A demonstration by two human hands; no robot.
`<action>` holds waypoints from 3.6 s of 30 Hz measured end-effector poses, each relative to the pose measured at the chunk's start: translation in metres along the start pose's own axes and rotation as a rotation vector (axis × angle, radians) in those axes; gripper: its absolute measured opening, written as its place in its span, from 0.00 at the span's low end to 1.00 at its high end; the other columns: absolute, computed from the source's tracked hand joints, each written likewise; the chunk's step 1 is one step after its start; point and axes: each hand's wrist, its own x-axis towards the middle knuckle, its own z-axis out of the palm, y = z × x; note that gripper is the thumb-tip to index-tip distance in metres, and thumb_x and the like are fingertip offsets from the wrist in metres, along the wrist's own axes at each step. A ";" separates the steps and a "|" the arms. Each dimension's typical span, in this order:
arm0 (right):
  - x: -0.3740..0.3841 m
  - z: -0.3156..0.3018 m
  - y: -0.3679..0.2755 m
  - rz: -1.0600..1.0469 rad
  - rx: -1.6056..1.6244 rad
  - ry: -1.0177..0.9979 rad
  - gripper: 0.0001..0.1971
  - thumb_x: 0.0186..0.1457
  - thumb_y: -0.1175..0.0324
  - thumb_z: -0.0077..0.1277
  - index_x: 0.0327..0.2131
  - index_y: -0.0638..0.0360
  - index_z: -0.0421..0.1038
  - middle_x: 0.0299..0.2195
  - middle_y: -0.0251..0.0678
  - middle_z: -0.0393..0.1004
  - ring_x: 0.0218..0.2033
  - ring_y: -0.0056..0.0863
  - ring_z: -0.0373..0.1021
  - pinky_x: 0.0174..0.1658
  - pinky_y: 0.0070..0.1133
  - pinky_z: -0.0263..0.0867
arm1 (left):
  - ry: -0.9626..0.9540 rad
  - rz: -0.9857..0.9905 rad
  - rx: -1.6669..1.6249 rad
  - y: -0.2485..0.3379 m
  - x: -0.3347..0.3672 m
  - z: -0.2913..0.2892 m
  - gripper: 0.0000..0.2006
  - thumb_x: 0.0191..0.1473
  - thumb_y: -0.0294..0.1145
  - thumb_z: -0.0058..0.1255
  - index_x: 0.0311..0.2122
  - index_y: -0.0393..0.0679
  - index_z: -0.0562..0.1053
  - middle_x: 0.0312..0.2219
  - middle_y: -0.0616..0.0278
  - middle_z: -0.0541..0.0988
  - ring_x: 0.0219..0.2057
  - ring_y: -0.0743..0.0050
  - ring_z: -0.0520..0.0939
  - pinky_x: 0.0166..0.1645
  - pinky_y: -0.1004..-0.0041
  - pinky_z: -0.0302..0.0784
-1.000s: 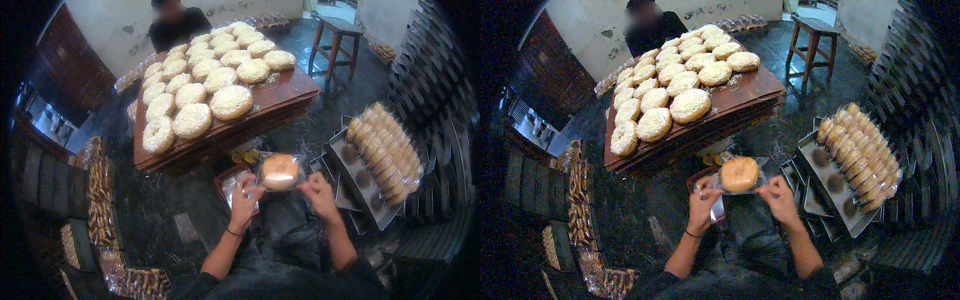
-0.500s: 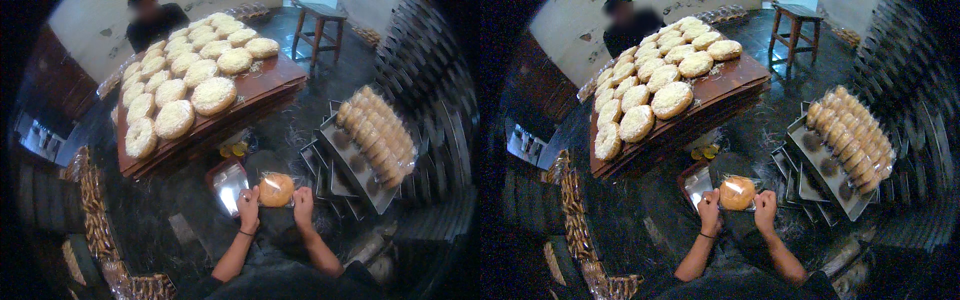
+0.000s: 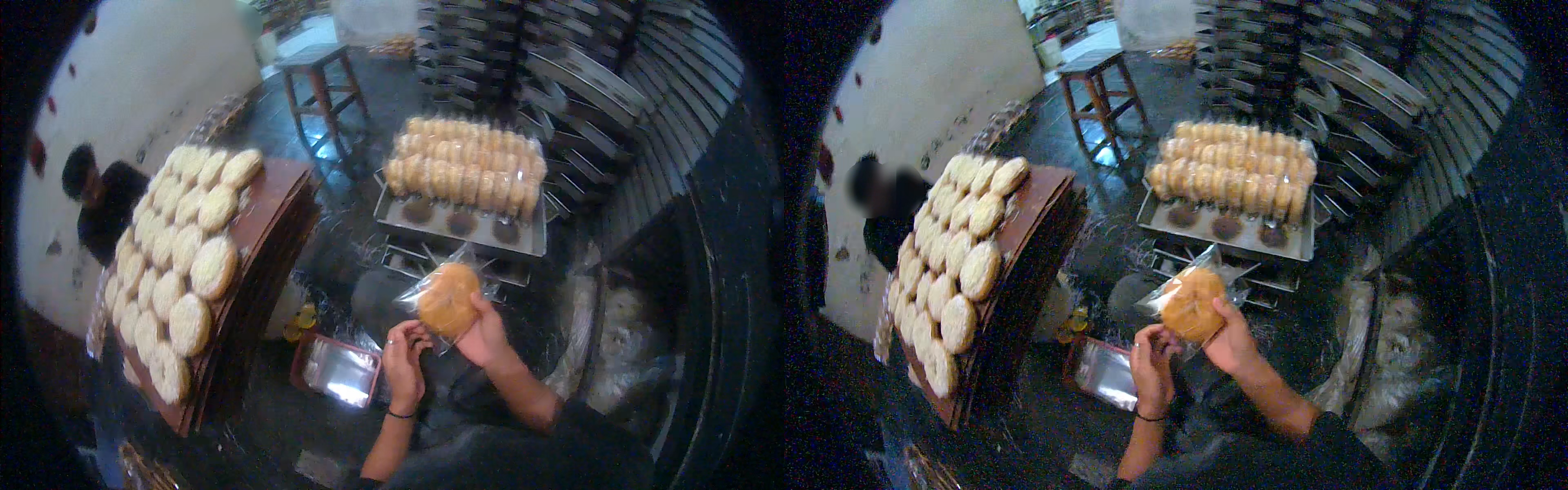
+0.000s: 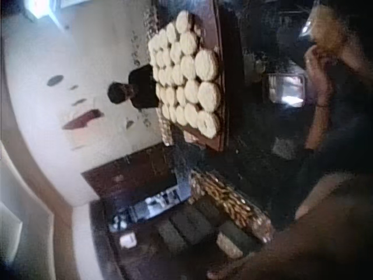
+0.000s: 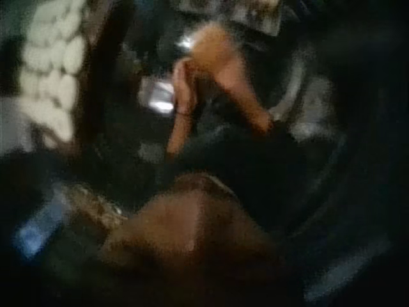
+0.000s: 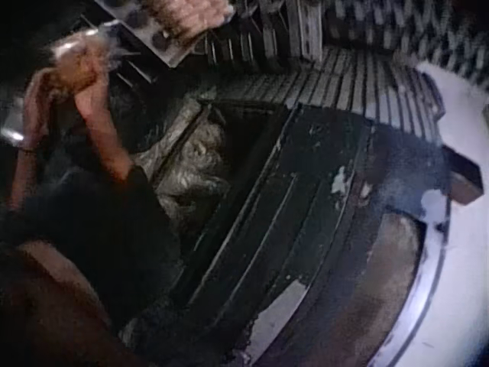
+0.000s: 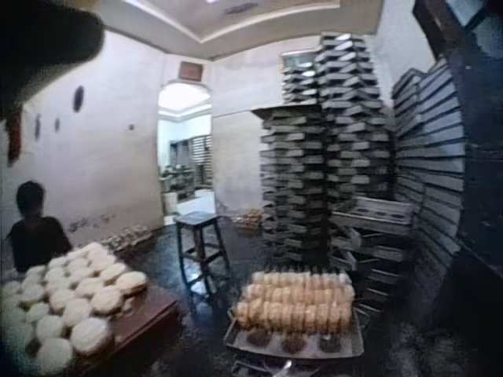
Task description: The person repeatedly picks up round bread rolls from a wooden table, places them into clear plastic bags, and arranges the packaged rolls on a metal tray. The task is performed by hand in a repetitive assembly-line manner.
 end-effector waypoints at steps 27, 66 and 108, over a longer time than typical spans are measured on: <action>0.173 -0.151 -0.220 -0.920 -1.126 0.732 0.34 0.47 0.68 0.53 0.55 0.62 0.48 0.52 0.49 0.58 0.53 0.41 0.57 0.55 0.29 0.52 | -0.760 0.703 1.904 -0.186 0.312 0.244 0.19 0.45 0.47 0.49 0.30 0.38 0.76 0.36 0.48 0.73 0.41 0.47 0.70 0.43 0.58 0.68; 0.176 -0.156 -0.252 0.170 -2.202 -0.083 0.18 0.45 0.59 0.47 0.37 0.61 0.72 0.33 0.47 0.74 0.34 0.44 0.71 0.40 0.33 0.66 | 0.306 0.074 0.259 -0.138 0.258 0.157 0.24 0.58 0.44 0.34 0.54 0.40 0.55 0.53 0.54 0.57 0.54 0.63 0.58 0.57 0.66 0.53; 0.123 -0.061 -0.195 -0.144 -1.906 -0.289 0.17 0.49 0.61 0.51 0.39 0.64 0.70 0.33 0.45 0.73 0.34 0.38 0.71 0.40 0.26 0.65 | 0.451 0.220 0.233 -0.076 0.254 0.069 0.39 0.55 0.57 0.33 0.62 0.56 0.30 0.62 0.62 0.30 0.63 0.61 0.34 0.61 0.53 0.29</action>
